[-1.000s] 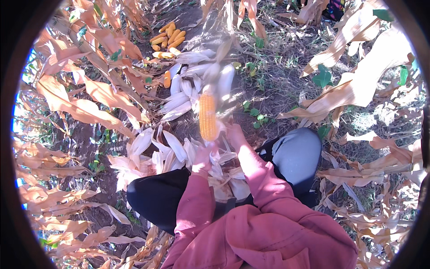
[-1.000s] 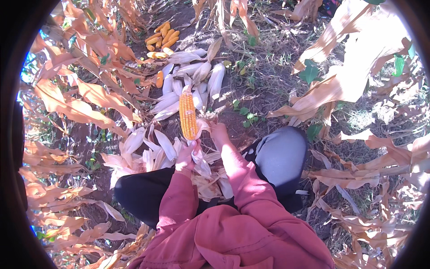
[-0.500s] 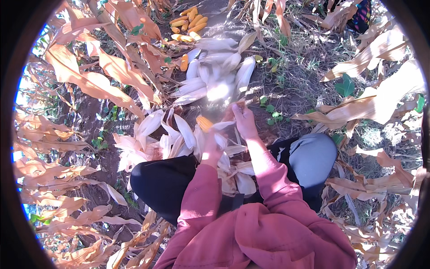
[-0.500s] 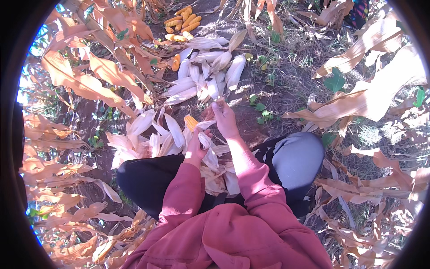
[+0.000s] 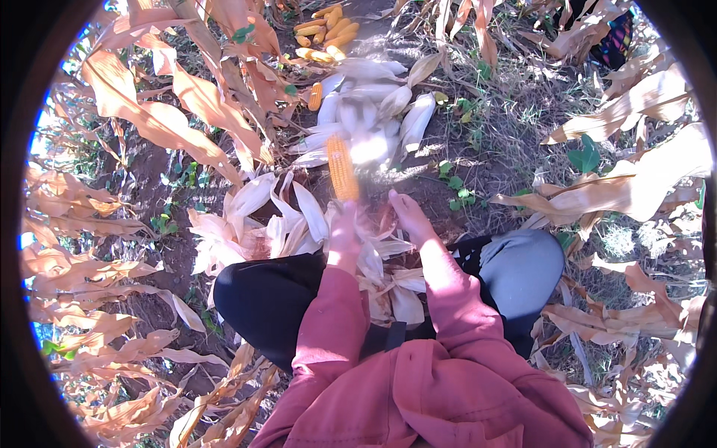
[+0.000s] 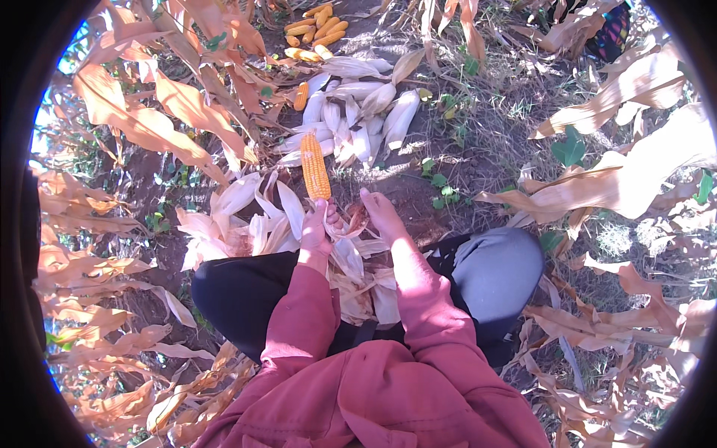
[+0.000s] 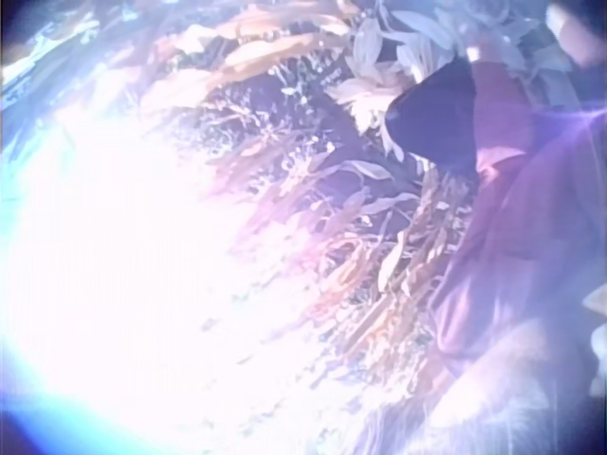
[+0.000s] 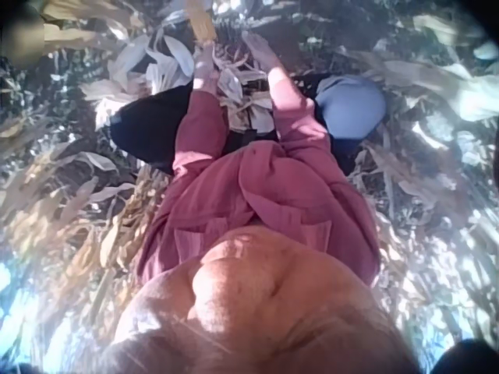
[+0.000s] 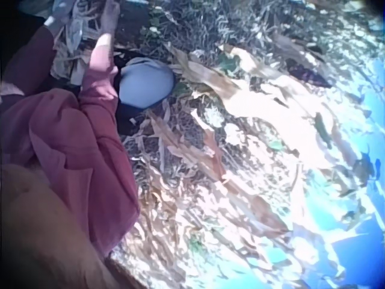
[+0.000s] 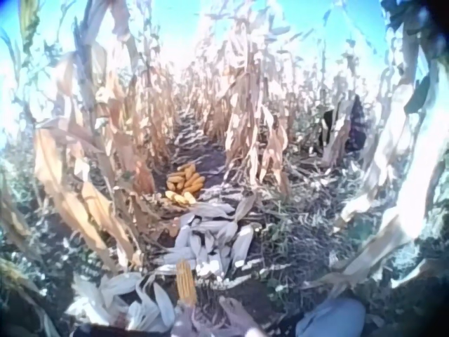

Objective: The person sits in a cornfield and shucks corn cobs by hand, peeling back the husks and silk to reveal the kernels. The shucked cobs are placed in a pile nearby.

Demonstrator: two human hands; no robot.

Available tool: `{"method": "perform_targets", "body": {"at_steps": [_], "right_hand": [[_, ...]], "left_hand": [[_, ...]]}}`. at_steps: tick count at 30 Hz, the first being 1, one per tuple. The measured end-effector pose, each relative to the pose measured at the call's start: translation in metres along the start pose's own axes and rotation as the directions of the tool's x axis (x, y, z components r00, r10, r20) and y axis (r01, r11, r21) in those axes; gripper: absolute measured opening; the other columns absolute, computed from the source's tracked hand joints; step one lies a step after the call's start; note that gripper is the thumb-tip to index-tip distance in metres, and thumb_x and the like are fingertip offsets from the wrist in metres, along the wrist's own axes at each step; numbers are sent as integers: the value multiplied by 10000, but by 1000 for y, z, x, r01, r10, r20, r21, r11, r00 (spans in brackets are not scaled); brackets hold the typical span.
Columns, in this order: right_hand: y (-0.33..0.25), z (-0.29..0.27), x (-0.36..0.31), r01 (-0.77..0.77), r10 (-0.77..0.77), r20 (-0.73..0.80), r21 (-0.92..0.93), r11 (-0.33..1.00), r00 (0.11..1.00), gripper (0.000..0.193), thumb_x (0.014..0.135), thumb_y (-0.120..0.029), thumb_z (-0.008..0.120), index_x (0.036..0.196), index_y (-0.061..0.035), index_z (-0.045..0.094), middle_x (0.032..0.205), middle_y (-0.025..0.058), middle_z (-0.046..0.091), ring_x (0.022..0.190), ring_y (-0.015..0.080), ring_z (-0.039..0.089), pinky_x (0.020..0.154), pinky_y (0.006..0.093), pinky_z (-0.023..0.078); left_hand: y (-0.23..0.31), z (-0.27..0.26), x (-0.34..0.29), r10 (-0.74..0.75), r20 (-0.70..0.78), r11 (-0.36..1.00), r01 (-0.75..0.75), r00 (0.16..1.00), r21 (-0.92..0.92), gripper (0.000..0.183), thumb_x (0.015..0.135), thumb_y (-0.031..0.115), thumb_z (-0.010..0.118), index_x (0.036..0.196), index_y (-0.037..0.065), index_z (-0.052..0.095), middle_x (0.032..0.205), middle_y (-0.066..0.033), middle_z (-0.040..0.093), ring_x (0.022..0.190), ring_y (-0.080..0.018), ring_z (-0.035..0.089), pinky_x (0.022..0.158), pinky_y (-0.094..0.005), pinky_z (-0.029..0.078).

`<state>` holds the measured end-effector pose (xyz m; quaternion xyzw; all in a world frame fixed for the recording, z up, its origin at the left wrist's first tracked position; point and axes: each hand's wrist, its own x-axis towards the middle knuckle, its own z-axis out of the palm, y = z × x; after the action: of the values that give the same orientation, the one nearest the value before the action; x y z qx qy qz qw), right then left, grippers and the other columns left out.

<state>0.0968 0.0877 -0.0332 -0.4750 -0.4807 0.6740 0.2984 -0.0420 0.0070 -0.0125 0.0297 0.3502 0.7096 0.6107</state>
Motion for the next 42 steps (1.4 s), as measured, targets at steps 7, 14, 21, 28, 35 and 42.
{"method": "perform_targets", "body": {"at_steps": [7,14,21,28,35,42], "right_hand": [[-20,20,11,148,-107,-210,191,971,972,426,827,-346,622,992,30,509,879,87,579,716,175,562,669,333,465],[-17,11,-6,3,35,-131,283,959,991,305,803,-190,639,1002,-2,502,799,45,547,641,118,532,548,276,449],[-20,-15,-6,-444,394,209,342,828,895,324,783,-286,665,977,-48,559,729,33,562,578,145,548,514,300,455],[60,-32,16,-216,237,-184,130,968,954,439,716,-304,705,956,36,568,739,83,589,603,171,578,498,324,452],[131,-31,1,-430,379,-225,-262,864,898,557,644,-351,752,968,69,582,843,169,631,749,247,632,644,370,494],[152,-26,0,-459,432,-175,-159,874,884,406,719,-315,722,906,24,604,731,106,603,588,202,598,469,355,463]], "left_hand": [[-33,4,-6,179,188,291,-234,966,928,367,876,287,559,1085,-13,532,843,-123,606,769,-185,564,704,-336,453],[-49,6,-16,-53,104,294,-85,993,952,460,864,319,543,1075,-89,522,915,-188,613,863,-208,571,780,-340,431],[-77,-22,-15,-326,341,99,-327,882,940,484,858,378,541,1045,-69,540,830,-166,610,781,-238,594,713,-371,443],[-30,30,-32,-47,228,558,-164,973,814,298,850,264,609,1019,22,573,834,6,578,736,-63,501,672,-231,413],[57,7,-20,760,-130,543,-513,637,665,106,836,47,567,941,51,576,723,50,439,630,-41,368,568,-185,299],[191,61,-129,925,367,-379,191,94,906,473,802,84,603,1248,37,450,1174,-164,493,1060,-297,467,898,-388,377]]}}
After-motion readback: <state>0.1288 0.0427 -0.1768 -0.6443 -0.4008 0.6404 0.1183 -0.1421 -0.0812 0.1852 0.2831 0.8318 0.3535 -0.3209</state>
